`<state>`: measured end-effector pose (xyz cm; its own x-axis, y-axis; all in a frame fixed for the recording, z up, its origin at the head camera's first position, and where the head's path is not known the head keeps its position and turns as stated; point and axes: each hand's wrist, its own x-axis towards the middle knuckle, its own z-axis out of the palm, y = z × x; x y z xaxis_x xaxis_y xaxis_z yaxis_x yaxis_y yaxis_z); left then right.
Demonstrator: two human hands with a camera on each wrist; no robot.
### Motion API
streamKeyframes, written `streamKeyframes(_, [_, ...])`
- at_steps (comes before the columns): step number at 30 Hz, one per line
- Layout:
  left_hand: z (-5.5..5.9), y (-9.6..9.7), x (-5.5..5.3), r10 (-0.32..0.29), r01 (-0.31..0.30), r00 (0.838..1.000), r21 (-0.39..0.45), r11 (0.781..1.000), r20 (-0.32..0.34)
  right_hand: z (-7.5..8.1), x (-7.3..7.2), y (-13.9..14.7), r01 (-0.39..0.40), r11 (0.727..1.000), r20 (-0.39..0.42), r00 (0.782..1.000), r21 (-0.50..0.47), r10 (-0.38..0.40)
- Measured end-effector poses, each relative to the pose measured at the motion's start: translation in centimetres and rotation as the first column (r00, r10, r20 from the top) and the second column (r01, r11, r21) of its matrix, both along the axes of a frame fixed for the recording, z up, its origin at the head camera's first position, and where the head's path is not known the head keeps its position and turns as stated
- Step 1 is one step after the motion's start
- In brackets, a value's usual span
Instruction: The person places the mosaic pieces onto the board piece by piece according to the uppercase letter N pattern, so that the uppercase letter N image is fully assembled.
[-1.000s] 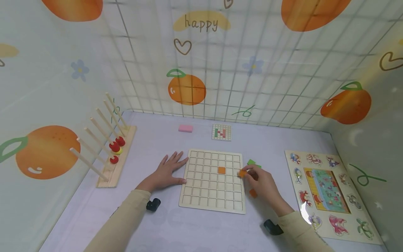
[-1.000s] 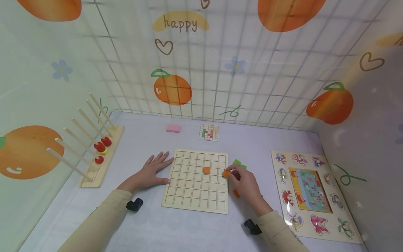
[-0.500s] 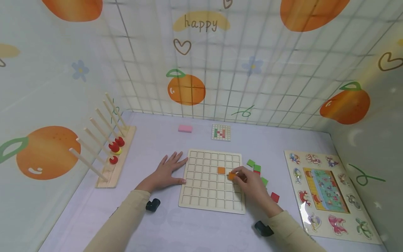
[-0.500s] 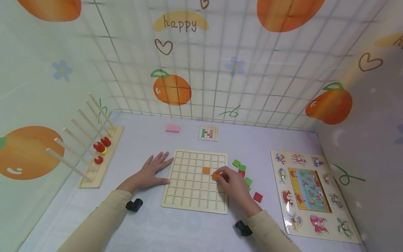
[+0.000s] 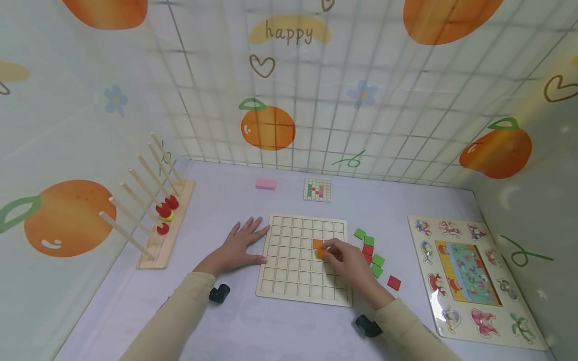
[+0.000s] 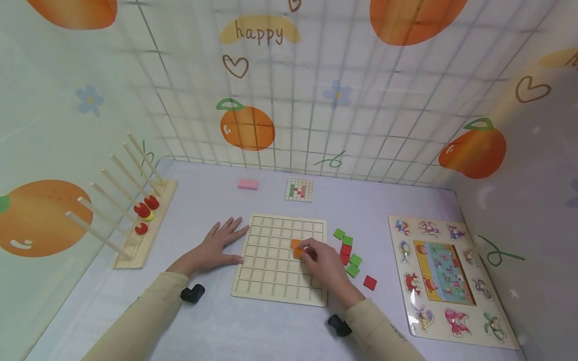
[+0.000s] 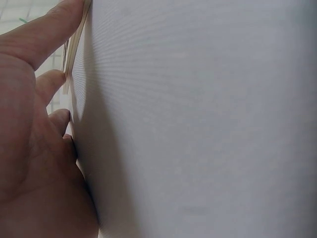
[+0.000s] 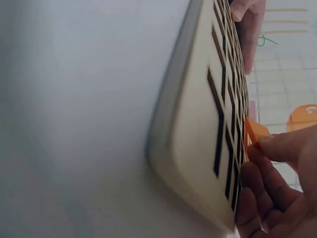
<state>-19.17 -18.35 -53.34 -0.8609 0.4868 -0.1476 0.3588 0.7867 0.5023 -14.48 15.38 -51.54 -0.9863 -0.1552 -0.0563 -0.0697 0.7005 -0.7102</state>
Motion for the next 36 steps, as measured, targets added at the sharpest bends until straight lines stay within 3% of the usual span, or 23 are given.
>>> streamKeyframes(11, [0.4, 0.0, 0.2, -0.016, 0.016, 1.000, 0.026, 1.000, -0.015, 0.0, 0.0, -1.1, -0.042, 0.998, -0.024, 0.999, 0.040, 0.043])
streamKeyframes(36, [0.1, 0.1, 0.1, -0.004, 0.004, 1.000, -0.003, 1.000, -0.006, -0.2, 0.1, -1.4, -0.059, 0.991, -0.085, 0.994, 0.122, 0.070])
